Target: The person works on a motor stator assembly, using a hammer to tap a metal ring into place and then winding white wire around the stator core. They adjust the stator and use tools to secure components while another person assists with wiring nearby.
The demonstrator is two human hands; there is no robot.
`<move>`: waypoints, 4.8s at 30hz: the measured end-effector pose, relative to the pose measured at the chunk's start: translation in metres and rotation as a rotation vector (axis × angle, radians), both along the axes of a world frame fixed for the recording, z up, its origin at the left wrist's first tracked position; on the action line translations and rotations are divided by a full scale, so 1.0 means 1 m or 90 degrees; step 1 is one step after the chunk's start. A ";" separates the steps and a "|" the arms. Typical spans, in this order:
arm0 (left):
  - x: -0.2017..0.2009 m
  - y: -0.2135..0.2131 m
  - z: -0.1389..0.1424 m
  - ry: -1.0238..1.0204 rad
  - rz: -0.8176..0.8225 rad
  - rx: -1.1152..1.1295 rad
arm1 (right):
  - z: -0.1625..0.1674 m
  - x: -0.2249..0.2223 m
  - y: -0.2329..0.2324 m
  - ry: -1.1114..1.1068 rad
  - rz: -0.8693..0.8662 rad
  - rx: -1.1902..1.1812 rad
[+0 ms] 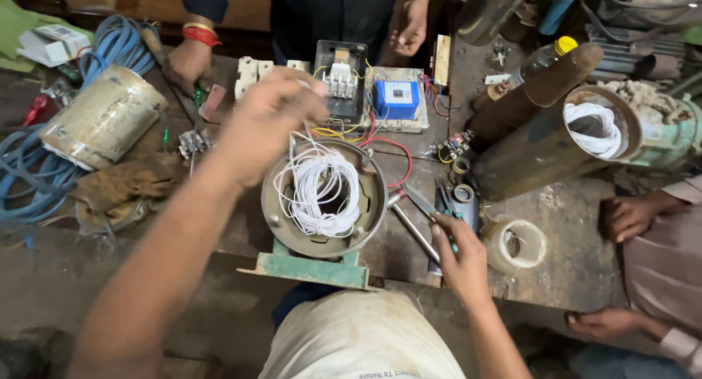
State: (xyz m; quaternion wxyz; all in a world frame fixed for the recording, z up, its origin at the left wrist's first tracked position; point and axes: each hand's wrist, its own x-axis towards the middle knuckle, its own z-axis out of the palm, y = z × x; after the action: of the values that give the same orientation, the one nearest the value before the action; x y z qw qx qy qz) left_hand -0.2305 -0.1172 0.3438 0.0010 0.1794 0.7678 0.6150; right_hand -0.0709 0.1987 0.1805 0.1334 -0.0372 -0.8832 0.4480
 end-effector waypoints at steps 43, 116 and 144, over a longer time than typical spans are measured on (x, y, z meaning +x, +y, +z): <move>-0.034 0.048 -0.067 0.310 -0.466 -0.132 | 0.111 0.005 -0.137 0.065 0.142 -0.905; -0.049 -0.112 -0.076 -0.060 -0.401 -0.196 | 0.011 0.177 0.014 0.345 0.030 -0.670; -0.003 -0.085 -0.086 -0.221 0.074 0.454 | -0.012 0.005 0.188 0.158 0.051 -1.069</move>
State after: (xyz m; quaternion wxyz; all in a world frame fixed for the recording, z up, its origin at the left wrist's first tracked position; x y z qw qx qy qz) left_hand -0.2333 -0.2025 0.2582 0.0335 0.0179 0.5035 0.8632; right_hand -0.0663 0.3867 0.1688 0.1417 -0.0430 -0.2374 0.9601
